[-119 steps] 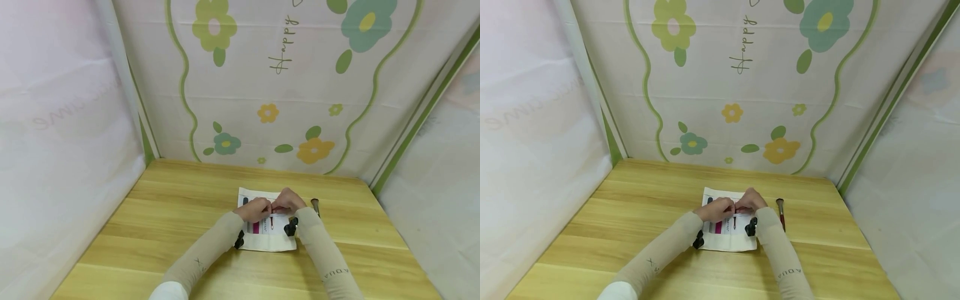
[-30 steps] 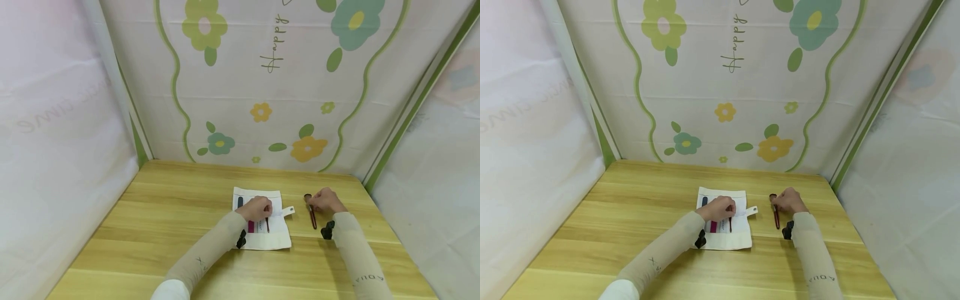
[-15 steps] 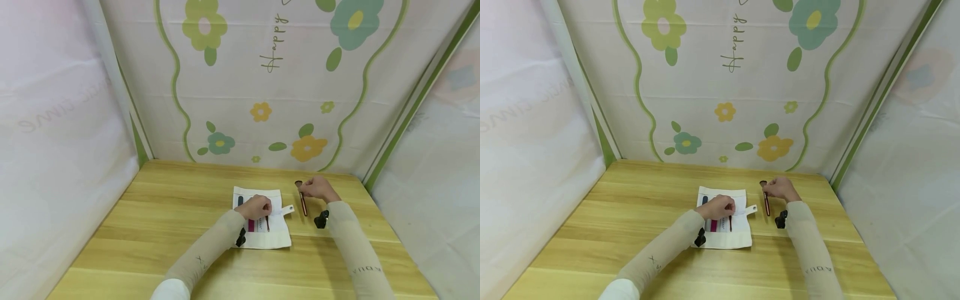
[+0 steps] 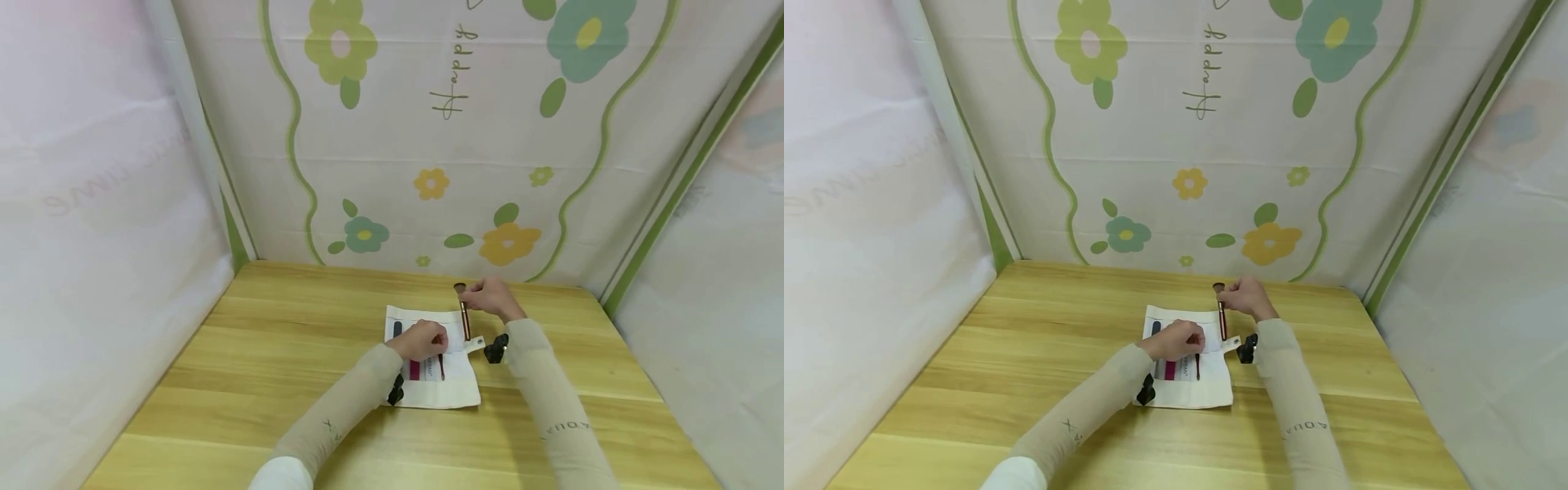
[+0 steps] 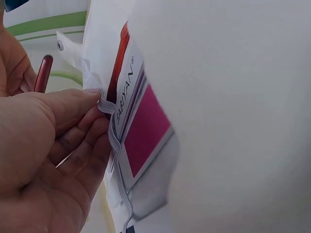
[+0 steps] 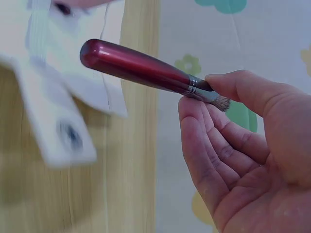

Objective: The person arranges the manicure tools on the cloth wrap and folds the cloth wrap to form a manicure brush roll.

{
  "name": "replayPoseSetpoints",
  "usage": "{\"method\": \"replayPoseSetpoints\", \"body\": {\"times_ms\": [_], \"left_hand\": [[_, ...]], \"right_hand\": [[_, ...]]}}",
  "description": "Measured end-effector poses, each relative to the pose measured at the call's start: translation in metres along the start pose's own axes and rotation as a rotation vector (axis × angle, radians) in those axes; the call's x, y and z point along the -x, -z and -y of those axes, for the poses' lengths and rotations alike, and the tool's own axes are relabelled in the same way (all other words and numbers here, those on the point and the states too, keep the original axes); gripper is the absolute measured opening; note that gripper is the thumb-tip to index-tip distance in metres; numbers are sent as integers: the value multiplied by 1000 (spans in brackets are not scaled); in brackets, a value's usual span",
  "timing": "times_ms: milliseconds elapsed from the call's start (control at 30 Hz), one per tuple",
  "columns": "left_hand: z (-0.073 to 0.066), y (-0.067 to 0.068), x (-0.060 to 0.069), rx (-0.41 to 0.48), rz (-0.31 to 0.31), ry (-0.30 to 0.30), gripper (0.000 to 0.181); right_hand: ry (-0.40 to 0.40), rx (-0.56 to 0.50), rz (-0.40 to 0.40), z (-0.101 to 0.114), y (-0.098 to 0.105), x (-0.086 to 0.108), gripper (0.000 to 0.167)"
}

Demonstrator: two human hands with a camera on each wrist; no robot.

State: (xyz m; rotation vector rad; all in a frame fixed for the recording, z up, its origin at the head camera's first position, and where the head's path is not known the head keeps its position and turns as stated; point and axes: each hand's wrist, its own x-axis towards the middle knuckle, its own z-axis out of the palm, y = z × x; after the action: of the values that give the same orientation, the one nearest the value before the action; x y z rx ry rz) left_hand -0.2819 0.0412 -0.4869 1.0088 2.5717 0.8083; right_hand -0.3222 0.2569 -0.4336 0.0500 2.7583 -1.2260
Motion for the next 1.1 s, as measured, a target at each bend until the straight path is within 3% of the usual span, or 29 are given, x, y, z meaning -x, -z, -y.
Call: {"method": "replayPoseSetpoints", "body": {"times_ms": [367,633,1100], "left_hand": [[2,0,2,15,-7,-36,12],[5,0,2,19,-16,-29,14],[8,-3,0,33,-8,-9,15]], "right_hand": [[55,-15,-110,3,-31,-13,19],[42,-34,-86,-2,-43,-10,19],[-72,-6,10,-9,-53,1,20]]}}
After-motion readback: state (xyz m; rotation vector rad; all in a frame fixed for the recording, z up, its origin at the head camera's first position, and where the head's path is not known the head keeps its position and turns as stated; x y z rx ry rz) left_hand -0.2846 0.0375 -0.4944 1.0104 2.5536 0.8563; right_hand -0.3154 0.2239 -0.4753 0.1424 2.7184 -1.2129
